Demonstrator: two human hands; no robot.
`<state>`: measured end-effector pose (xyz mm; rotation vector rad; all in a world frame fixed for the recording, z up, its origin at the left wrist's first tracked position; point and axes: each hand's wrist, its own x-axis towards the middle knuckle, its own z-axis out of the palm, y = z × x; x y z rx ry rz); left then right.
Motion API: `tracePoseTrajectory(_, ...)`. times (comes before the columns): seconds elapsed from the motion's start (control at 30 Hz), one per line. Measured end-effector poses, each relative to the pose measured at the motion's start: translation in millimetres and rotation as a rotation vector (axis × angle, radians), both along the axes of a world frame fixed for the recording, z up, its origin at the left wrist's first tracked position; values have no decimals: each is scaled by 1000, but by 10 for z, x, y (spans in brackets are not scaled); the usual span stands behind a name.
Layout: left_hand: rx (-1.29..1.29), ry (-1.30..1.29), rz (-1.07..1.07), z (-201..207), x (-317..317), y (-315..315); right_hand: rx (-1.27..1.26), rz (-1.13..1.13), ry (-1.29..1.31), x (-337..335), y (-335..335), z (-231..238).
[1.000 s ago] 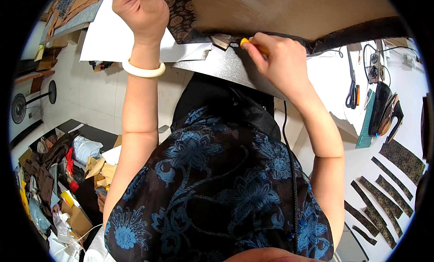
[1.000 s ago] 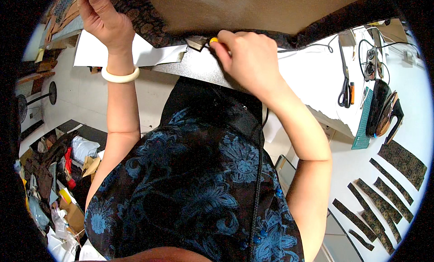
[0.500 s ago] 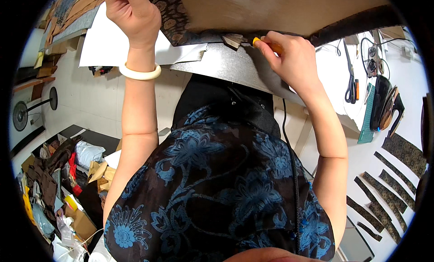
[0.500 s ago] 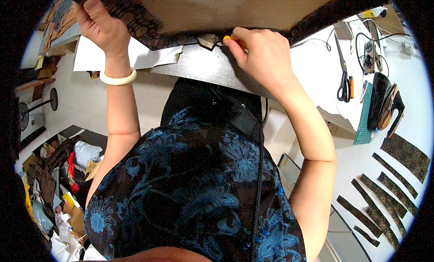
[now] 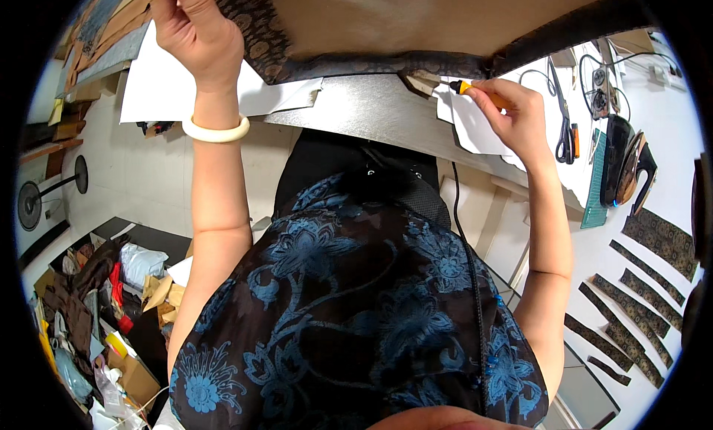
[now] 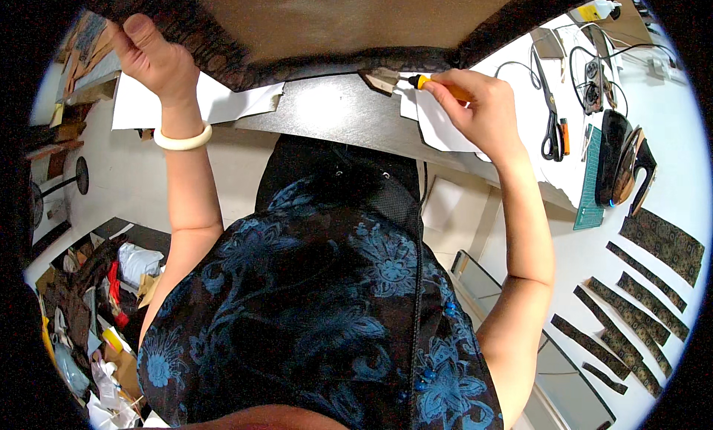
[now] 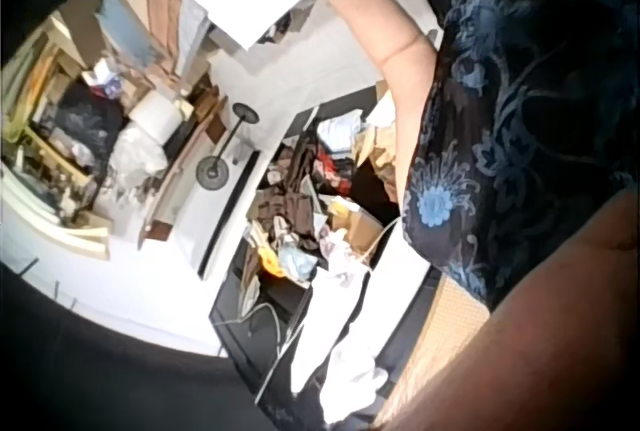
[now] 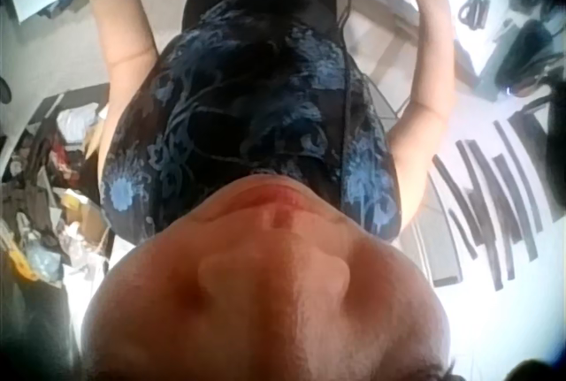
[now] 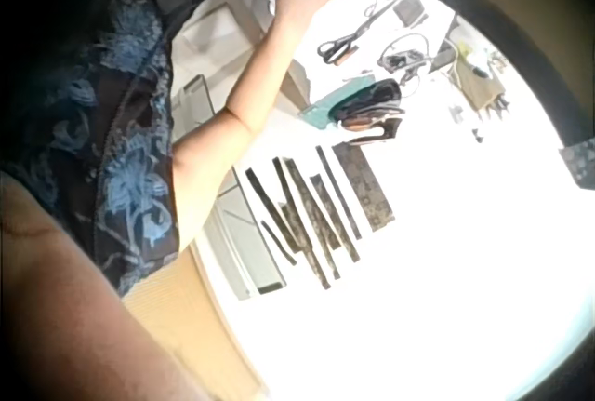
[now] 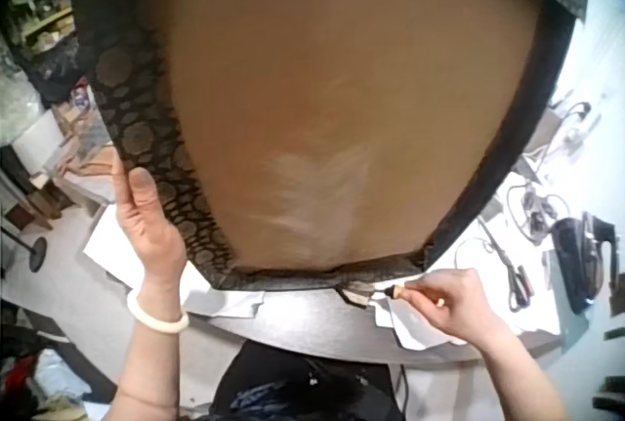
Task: The person trims the edges of a patterned fabric strip attached to a rectangular board using scissors and a yellow utility knife. They carefully cut along the perimeter, remove excess material, and smooth the edges to ensure a clean finish.
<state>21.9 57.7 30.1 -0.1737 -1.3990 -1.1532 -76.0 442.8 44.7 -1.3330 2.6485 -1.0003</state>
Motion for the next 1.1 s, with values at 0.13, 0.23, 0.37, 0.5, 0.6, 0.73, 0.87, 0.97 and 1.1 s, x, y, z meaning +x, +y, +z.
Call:
tracePoseTrajectory(0.13,17,38,42,-6,-5,-65,84,33,90,-48,-59,60)
tracePoseTrajectory(0.23,-56,21,129,-11,22,-187,113,39,152,-136,-146,71)
tracePoseTrajectory(0.37,81,65,78,153,-63,156,144,37,161,-194,-141,63)
tracePoseTrajectory(0.5,-16,20,60,-18,9,-184,77,48,37,-241,-2,59)
tracePoseTrajectory(0.6,5,-11,120,-38,43,-213,130,43,39,-281,8,94)
tracePoseTrajectory(0.73,69,50,109,172,-54,151,151,49,123,-275,-113,73)
tracePoseTrajectory(0.87,63,50,51,105,-47,50,151,53,100,-283,-76,88)
tracePoseTrajectory(0.97,-11,-1,105,9,42,-194,82,81,27,-359,46,76)
tracePoseTrajectory(1.1,46,6,101,132,-62,121,161,32,57,-365,72,74)
